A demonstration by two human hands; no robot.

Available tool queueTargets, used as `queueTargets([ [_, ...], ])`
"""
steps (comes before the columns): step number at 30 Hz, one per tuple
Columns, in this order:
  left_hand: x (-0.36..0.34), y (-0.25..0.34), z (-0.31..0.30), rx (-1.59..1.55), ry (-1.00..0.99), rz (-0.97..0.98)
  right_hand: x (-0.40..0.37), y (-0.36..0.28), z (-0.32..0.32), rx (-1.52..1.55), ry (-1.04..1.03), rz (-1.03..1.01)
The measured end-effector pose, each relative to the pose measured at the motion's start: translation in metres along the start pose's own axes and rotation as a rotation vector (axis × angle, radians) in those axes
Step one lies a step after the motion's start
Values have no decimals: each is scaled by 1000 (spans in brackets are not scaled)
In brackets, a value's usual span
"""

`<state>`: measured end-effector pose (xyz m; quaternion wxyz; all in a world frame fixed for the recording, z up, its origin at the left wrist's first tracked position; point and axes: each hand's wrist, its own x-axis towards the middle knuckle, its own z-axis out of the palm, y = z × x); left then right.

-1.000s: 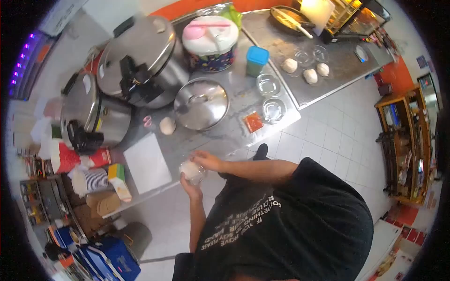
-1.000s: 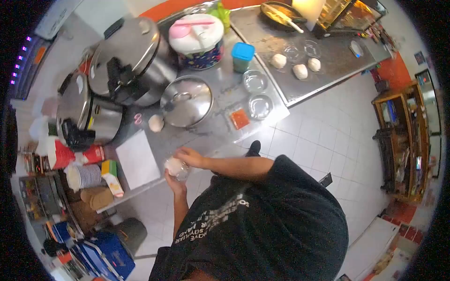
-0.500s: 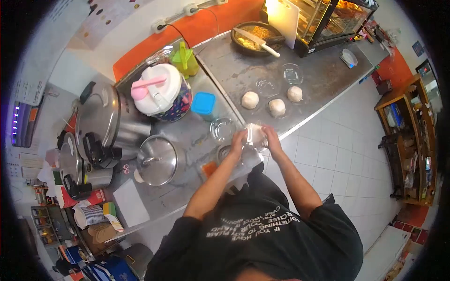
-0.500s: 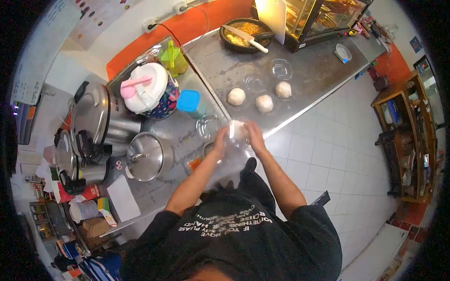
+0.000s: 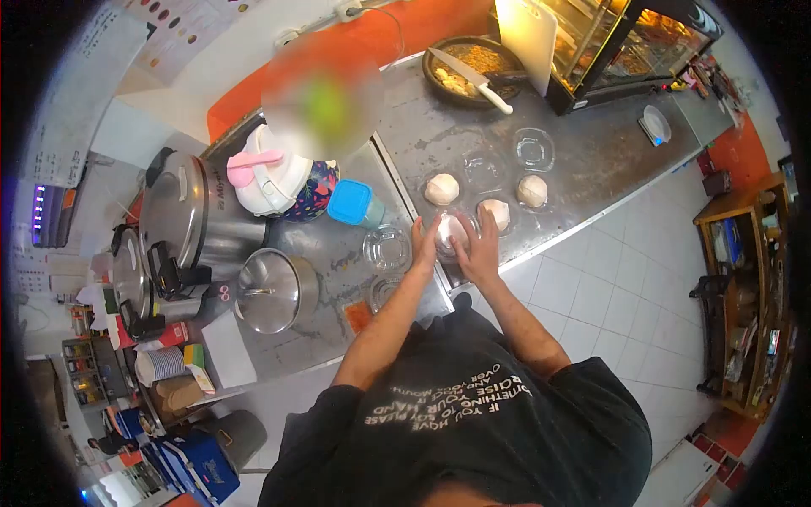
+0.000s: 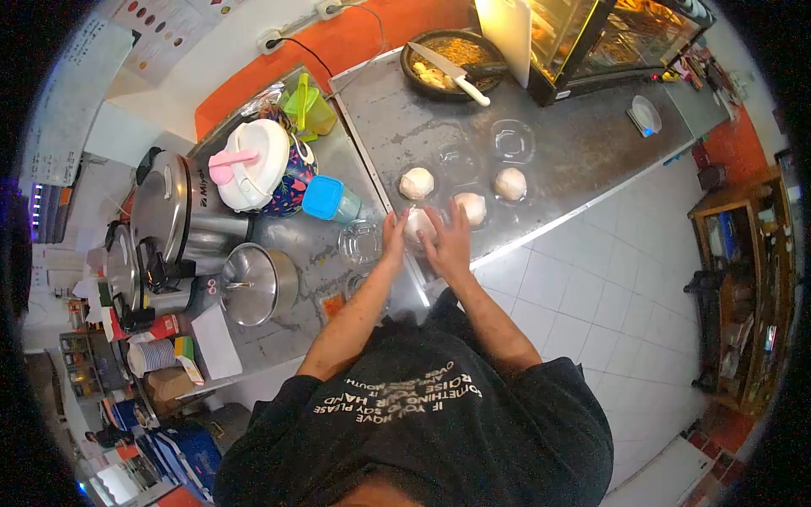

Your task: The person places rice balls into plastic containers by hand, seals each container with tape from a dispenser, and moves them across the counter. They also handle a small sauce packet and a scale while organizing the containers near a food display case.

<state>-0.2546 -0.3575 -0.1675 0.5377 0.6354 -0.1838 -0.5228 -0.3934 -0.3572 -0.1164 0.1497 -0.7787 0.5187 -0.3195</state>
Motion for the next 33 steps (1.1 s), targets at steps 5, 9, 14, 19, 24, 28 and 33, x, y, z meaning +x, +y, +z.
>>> queueTargets([
  [5,-30,8,-2,65,9,-11,-1,11,1,285,10,101],
  [9,-39,-3,-1,120,148,52,-2,16,2,589,-11,190],
  [14,-40,-11,-23,-291,148,69,-4,13,-3,674,-28,225],
  [19,-65,0,-86,-673,-6,-129,-1,6,-10,645,34,248],
  [24,-104,-13,-157,-501,143,-54,-9,-28,-13,455,190,126],
  [28,-137,-30,-236,-325,315,2,-25,-75,2,380,64,-201],
  [33,-178,-56,-342,-282,460,-74,-93,-134,74,57,-595,-526],
])
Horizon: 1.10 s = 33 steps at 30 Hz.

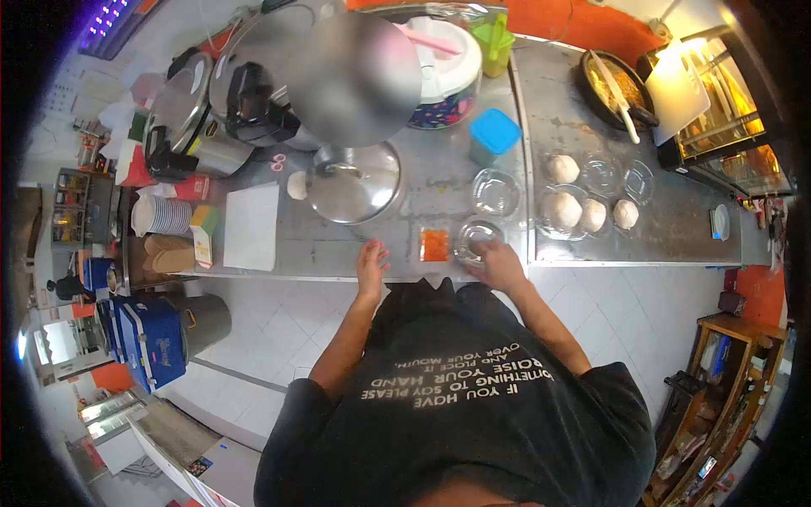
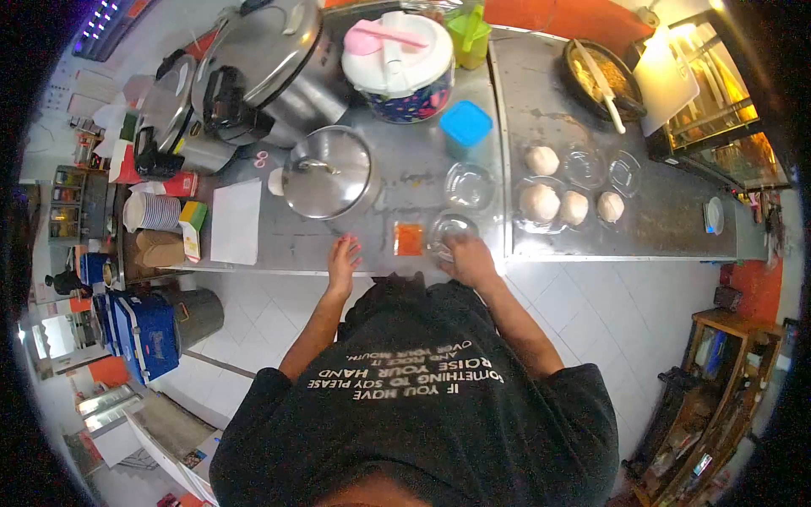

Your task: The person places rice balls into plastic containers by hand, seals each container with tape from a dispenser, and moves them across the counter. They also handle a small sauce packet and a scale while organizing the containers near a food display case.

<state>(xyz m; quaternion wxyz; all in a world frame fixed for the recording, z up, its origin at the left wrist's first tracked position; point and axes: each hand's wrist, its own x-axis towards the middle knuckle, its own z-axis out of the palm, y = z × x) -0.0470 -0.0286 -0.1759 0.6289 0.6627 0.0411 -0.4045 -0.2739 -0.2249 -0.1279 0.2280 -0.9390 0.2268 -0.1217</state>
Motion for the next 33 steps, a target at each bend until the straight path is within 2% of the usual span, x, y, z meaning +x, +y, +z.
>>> queueTargets([
  [1,1,5,-17,37,-18,0,-2,-3,29,-9,-8,-2],
  [2,2,11,-32,72,-39,-1,-6,-3,57,-67,-118,116],
  [3,1,19,-46,57,-45,-8,-6,-7,71,-130,-227,237],
  [4,0,29,-56,123,-125,23,0,-14,73,-149,-230,237],
  [6,-1,44,-69,181,-218,40,6,-36,75,-102,48,297],
  [7,0,50,-73,291,-339,166,26,-73,41,-112,84,368],
  [8,1,58,-76,399,-458,299,32,-80,40,-126,84,377],
  [9,2,68,-74,393,-472,300,37,-86,41,67,303,446],
  [10,-1,78,-69,432,-629,284,43,-97,37,264,524,507],
  [11,-5,87,-61,471,-790,268,46,-107,28,412,548,594],
  [12,-18,106,-48,482,-842,280,50,-125,15,400,562,606],
  [13,-32,126,-32,494,-896,296,55,-143,3,606,635,650],
  [14,-37,135,-17,580,-876,493,58,-154,-3,814,707,682],
  [15,-42,144,-3,660,-847,693,54,-160,-1,1033,688,722],
  [16,-46,154,9,658,-865,695,52,-175,-7,1230,636,761],
  [18,-51,171,29,601,-915,803,53,-204,-16,1543,680,650],
  [19,-54,174,34,545,-907,815,56,-219,-24,1601,664,680],
  [20,-57,178,35,540,-923,817,55,-226,-30,1593,680,681],
  [23,-65,187,29,473,-978,866,48,-235,-38,1657,541,620],
  [25,-70,194,23,399,-1050,795,45,-239,-38,1638,532,603],
  [30,-85,208,19,382,-1026,823,47,-252,-58,1575,507,508],
  [32,-89,210,21,372,-1017,809,45,-251,-66,1322,483,507],
  [33,-91,210,21,394,-1006,829,43,-249,-67,1326,478,500],
])
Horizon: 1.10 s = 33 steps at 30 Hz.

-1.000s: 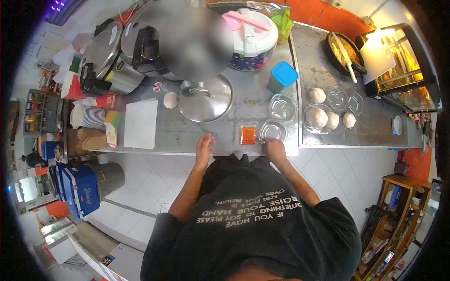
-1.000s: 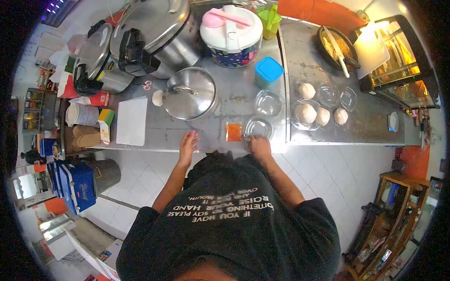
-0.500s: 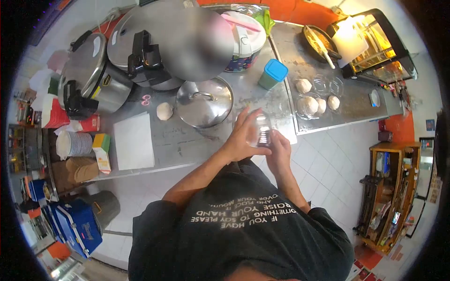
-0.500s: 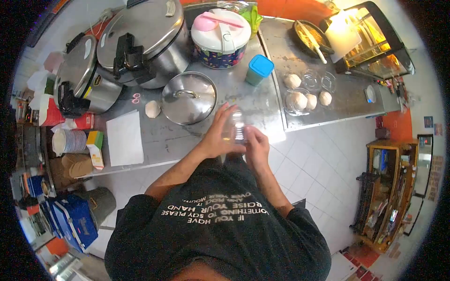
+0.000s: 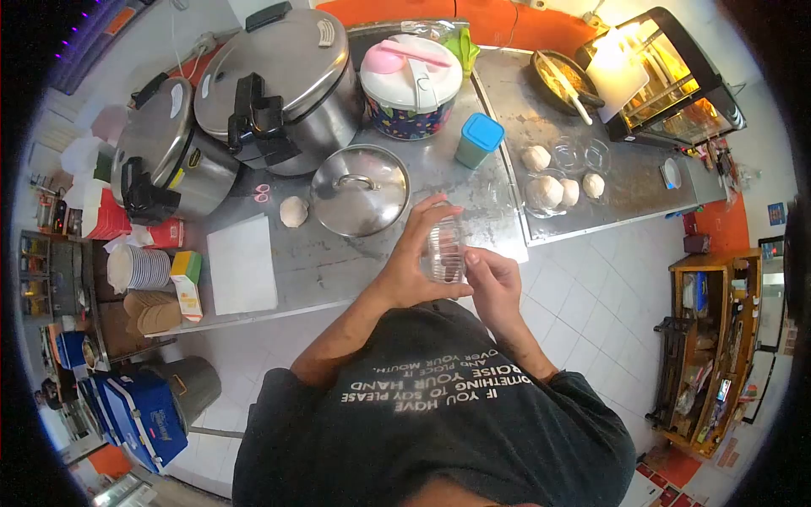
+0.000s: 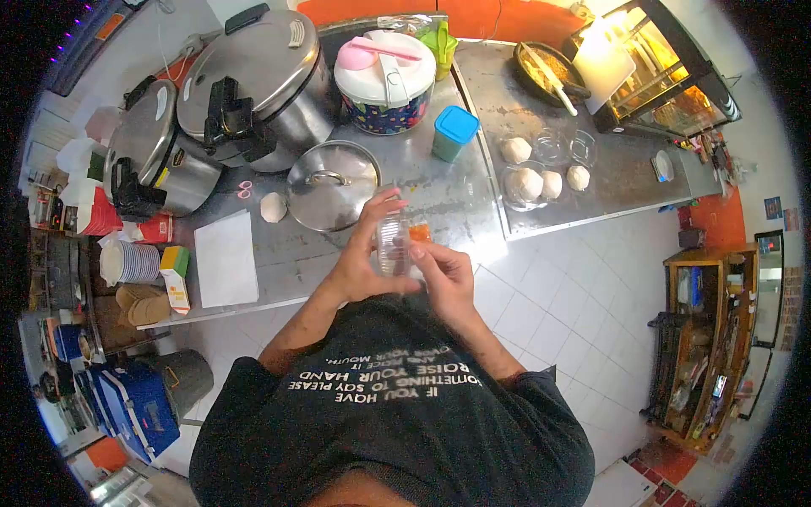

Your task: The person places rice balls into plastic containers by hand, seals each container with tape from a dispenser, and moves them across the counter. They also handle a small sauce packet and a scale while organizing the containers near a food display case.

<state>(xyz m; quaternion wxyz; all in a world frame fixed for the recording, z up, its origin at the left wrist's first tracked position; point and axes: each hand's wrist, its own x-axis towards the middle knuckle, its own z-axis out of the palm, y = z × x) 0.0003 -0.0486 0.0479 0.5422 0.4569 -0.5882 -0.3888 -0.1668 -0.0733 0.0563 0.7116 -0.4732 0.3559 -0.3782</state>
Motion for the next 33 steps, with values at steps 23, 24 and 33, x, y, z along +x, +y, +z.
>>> queueTargets([
  [23,-67,2,37,-90,396,-40,39,-30,-62,-158,-401,92],
  [24,-76,9,34,-290,484,-86,42,-31,-64,-137,-440,84],
  [33,-210,21,-84,-809,1046,345,86,-49,-39,291,69,257],
])
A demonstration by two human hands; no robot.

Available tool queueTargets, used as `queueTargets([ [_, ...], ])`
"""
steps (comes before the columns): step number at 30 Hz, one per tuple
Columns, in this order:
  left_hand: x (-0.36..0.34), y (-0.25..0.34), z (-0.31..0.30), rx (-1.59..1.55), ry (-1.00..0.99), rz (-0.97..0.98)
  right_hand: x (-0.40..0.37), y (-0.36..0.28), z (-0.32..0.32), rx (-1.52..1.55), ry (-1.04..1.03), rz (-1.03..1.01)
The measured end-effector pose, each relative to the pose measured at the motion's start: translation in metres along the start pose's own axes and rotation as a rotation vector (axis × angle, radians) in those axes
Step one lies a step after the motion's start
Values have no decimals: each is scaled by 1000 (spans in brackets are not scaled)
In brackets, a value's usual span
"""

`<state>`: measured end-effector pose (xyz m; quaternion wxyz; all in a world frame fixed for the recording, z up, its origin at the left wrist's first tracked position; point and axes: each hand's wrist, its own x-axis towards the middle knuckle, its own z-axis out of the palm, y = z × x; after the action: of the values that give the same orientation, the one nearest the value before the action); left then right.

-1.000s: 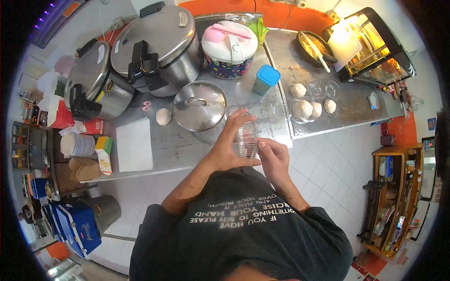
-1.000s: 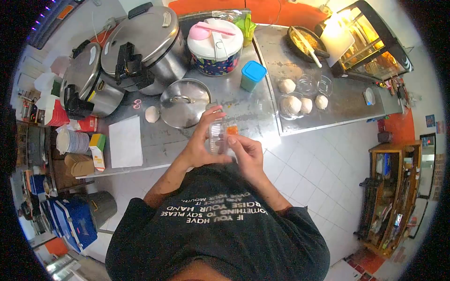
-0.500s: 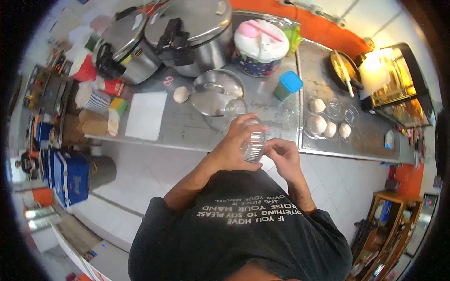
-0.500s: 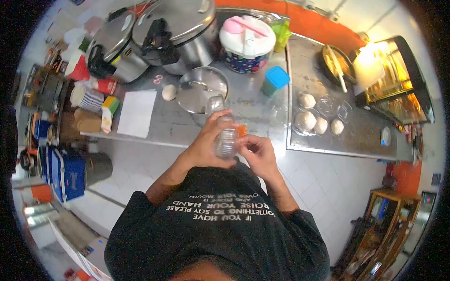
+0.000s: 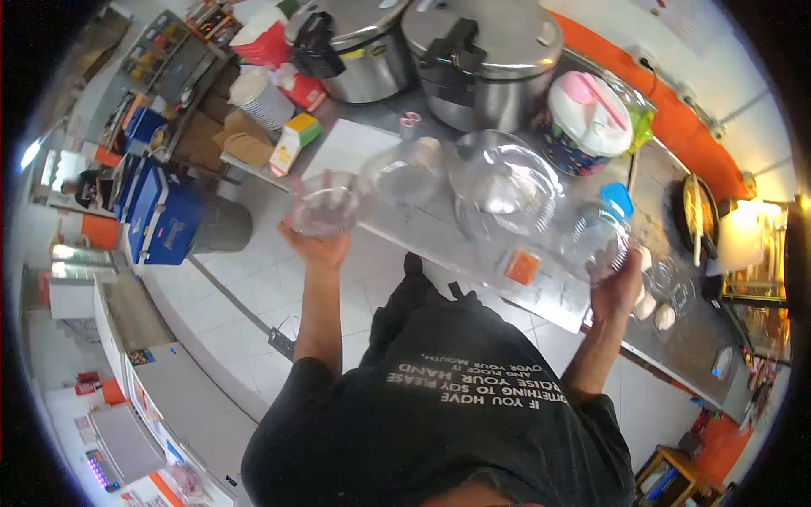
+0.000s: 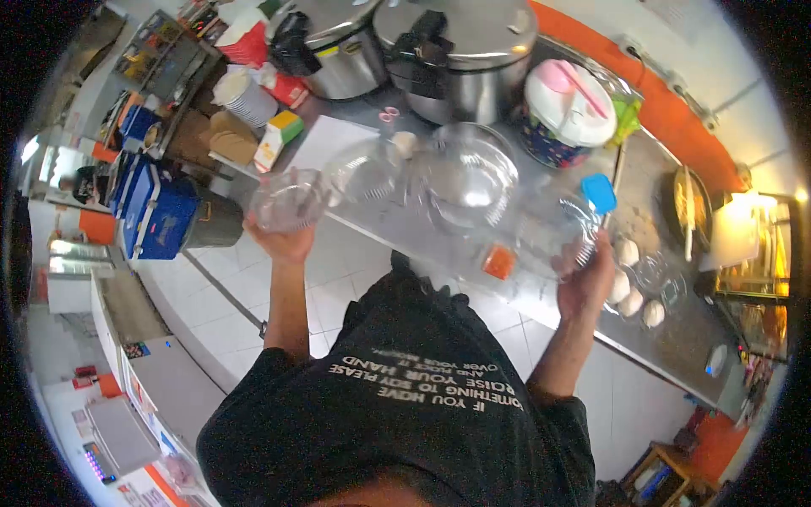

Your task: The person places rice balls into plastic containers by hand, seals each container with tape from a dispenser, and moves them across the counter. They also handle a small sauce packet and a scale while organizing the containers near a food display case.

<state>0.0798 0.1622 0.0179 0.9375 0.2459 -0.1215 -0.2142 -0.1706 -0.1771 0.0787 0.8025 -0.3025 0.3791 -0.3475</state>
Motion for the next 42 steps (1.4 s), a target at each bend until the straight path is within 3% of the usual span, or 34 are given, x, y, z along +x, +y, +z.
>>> queueTargets([
  [1,10,20,-10,107,115,188,7,5,-11,9,-126,-8],
  [2,24,40,-20,118,116,203,13,14,-14,17,-251,-19],
  [3,40,60,-30,312,305,388,-6,18,19,-34,-52,-63],
  [4,52,83,-40,503,493,572,-2,27,23,-31,-66,-56],
  [5,62,109,-51,506,495,588,4,38,20,-132,-111,-67],
  [7,79,176,-74,396,516,823,3,58,39,-317,-146,-119],
  [9,95,248,-124,419,412,1080,5,82,61,-338,-236,-149],
  [13,118,375,-212,310,360,1088,7,132,133,-416,-305,-147],
  [15,141,422,-269,476,630,1018,11,160,168,-425,-335,-88],
  [16,156,430,-284,463,627,1034,15,172,187,-425,-351,-101],
  [18,187,441,-321,569,934,903,22,193,224,-597,-506,-121],
  [20,213,453,-443,945,1068,851,28,218,253,-603,-498,-113],
  [22,238,453,-544,1063,917,822,30,242,271,-899,-465,-333],
  [23,252,445,-547,1058,918,813,40,265,260,-1134,-512,-747],
  [24,263,425,-539,627,920,664,42,283,259,-1175,-638,-968],
  [25,266,414,-558,204,901,501,36,294,270,-1374,-810,-957],
  [26,277,396,-597,207,910,478,31,303,278,-1567,-981,-928],
  [28,284,386,-702,1047,1008,420,42,347,245,-1747,-1184,-927],
  [29,287,389,-712,965,1165,44,43,362,221,-1820,-1215,-877],
  [30,297,383,-714,976,1122,-33,50,375,199,-1894,-1240,-826],
  [33,296,381,-716,1548,31,-324,68,401,149,-2062,-1183,-766],
  [34,288,385,-732,1533,4,-361,70,404,144,-2061,-1131,-724],
  [36,275,386,-751,1338,85,-3,66,381,182,-1960,-1164,-646],
  [37,252,389,-721,1341,82,-20,74,383,182,-1927,-1120,-681],
  [38,254,384,-664,849,654,30,85,387,185,-1890,-1076,-725],
  [39,257,376,-585,292,1160,83,97,390,194,-1902,-900,-760],
  [41,222,347,-548,1034,1125,796,128,395,225,-1890,-494,-787],
  [42,211,324,-500,1226,1206,889,145,399,242,-1865,-272,-772],
])
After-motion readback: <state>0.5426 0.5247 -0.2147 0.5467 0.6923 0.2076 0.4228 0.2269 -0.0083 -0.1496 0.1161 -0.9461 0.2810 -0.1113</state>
